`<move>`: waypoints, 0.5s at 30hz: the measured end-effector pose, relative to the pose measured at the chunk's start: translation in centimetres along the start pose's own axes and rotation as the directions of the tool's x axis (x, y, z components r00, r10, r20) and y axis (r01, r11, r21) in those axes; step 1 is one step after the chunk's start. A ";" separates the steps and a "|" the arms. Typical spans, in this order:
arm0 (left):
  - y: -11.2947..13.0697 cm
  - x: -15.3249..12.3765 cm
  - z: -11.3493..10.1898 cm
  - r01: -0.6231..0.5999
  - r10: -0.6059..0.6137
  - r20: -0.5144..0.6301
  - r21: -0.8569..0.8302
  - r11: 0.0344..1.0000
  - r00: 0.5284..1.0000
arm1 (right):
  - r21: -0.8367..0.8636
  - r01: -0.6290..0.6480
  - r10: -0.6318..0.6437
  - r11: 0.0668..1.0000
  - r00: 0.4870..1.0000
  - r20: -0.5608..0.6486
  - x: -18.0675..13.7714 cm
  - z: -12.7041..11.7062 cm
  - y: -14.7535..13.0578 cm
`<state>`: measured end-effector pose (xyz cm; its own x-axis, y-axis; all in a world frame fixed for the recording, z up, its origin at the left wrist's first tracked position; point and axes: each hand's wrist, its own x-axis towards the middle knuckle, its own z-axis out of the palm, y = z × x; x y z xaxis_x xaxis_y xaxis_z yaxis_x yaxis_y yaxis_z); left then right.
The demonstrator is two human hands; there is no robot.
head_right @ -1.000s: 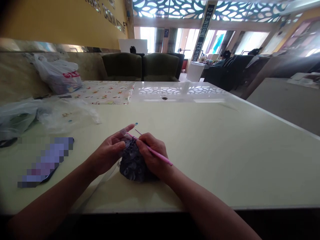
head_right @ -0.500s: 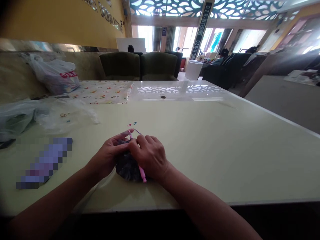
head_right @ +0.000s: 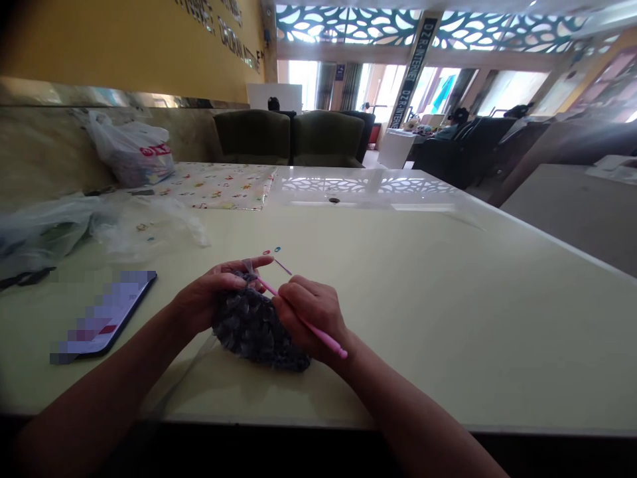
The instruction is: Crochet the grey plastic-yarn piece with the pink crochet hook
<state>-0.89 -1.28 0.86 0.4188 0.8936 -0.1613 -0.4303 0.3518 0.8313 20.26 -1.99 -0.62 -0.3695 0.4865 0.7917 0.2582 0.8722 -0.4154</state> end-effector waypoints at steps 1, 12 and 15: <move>0.0 0.0 -0.1 0.002 -0.002 -0.001 -0.002 1.000 1.000 | 0.069 -0.058 0.057 0.996 0.998 0.016 0.1 -0.3 0.0; -2.1 -0.2 1.7 -0.064 0.058 0.037 0.205 0.977 0.998 | -0.084 0.044 -0.045 0.996 0.999 -0.011 0.1 0.6 1.0; -2.3 -0.2 2.0 -0.099 0.078 0.101 0.216 0.971 0.992 | -0.087 0.051 -0.052 0.995 0.999 -0.011 0.2 0.5 0.6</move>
<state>1.62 -2.87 0.04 0.4622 0.8858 -0.0415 -0.2862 0.1933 0.9385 19.89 -1.36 -0.95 -0.3730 0.4396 0.8171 0.3159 0.8882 -0.3337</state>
